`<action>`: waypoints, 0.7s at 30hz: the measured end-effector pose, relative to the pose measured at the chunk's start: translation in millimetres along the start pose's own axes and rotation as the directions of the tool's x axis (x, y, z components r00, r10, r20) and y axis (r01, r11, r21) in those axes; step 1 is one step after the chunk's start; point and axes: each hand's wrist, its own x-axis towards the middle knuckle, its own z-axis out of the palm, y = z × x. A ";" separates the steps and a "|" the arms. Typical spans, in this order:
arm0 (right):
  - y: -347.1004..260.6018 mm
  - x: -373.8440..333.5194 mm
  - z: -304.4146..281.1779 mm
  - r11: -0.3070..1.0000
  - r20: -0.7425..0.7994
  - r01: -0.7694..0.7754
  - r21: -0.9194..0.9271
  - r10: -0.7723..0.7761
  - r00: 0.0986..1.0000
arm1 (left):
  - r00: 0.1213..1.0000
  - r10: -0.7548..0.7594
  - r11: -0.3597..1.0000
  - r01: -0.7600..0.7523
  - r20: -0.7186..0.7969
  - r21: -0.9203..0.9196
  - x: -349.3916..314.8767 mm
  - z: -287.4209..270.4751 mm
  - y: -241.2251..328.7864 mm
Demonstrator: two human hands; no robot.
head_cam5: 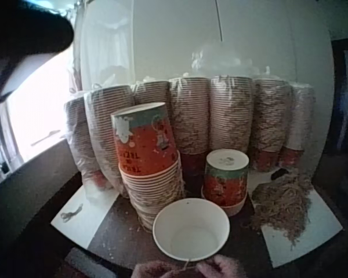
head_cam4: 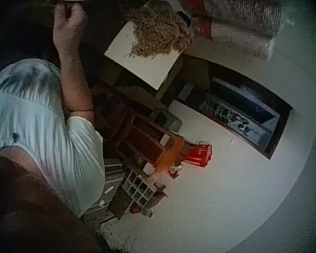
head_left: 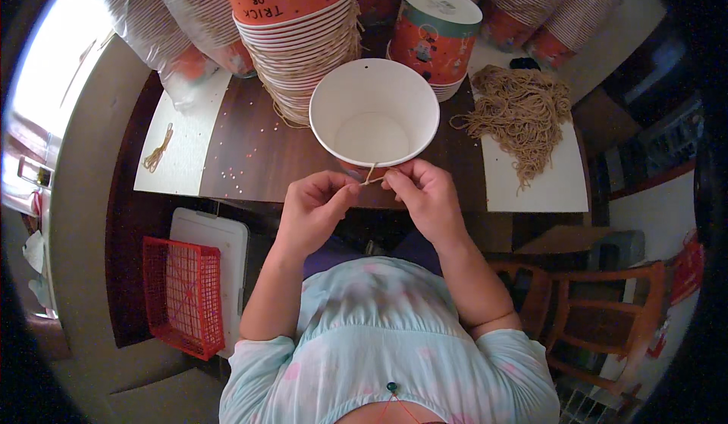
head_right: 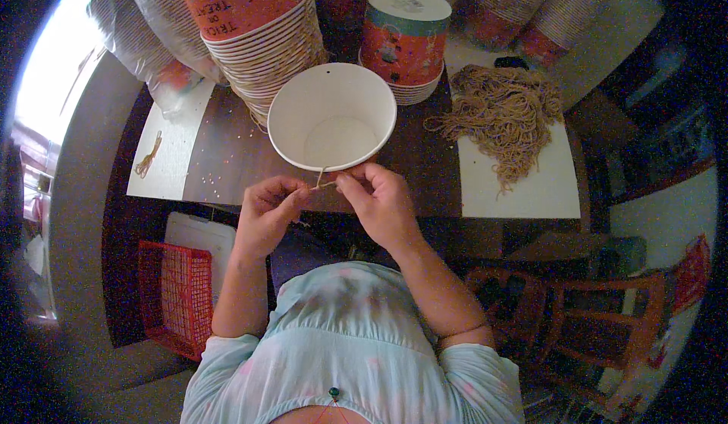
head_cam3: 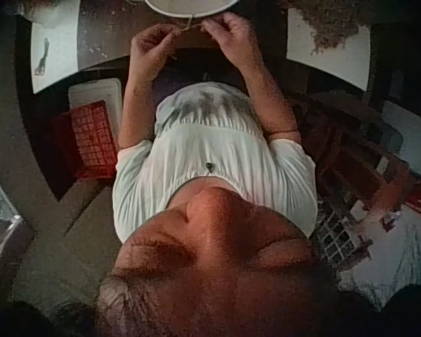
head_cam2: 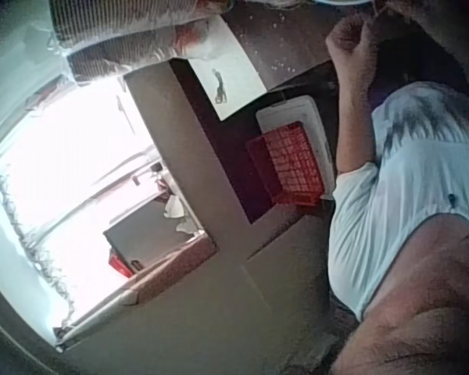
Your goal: Attaching pre-cut string handles to decorative paper cups or buckets for packaging.
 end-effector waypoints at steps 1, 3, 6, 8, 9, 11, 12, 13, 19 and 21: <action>0.3 -0.4 0.4 1.000 -0.015 -0.017 -0.004 0.017 1.000 | 1.000 -0.007 1.000 0.007 0.001 0.008 -0.7 -0.2 0.4; -8.4 -8.6 2.2 0.970 -0.096 0.107 -0.218 -0.131 0.987 | 1.000 0.007 1.000 -0.007 -0.007 0.025 -1.6 1.0 1.0; -14.6 -15.5 2.1 0.671 -0.081 0.400 -0.624 -0.565 0.821 | 1.000 0.024 0.998 -0.023 -0.014 0.055 -3.2 -1.2 -0.1; -14.1 -21.0 1.9 0.361 0.106 0.555 -0.750 -0.762 0.639 | 1.000 0.027 0.998 -0.026 -0.004 0.064 -5.0 0.7 1.2; -15.1 -18.2 4.0 0.288 0.182 0.610 -0.738 -0.785 0.591 | 0.999 0.050 0.996 -0.050 -0.006 0.080 -6.5 1.6 3.3; -17.8 -9.8 6.9 0.174 0.291 0.691 -0.701 -0.815 0.500 | 0.997 0.076 0.993 -0.076 0.000 0.093 -9.7 4.7 8.3; -15.9 -7.1 6.2 0.171 0.291 0.690 -0.703 -0.816 0.499 | 0.996 0.090 0.991 -0.090 0.006 0.101 -12.5 6.3 11.0; -12.2 -3.4 6.3 0.161 0.310 0.718 -0.677 -0.823 0.476 | 0.994 0.106 0.988 -0.106 0.008 0.111 -15.4 7.0 13.8; -9.3 -4.1 -0.6 0.041 0.403 0.743 -0.668 -0.819 0.407 | 0.999 0.027 0.883 -0.032 0.018 0.468 -30.6 -3.4 32.0; -6.7 -1.7 -6.3 0.003 0.432 0.745 -0.667 -0.813 0.390 | 0.991 0.063 0.937 -0.100 0.118 0.335 -44.6 -2.0 42.4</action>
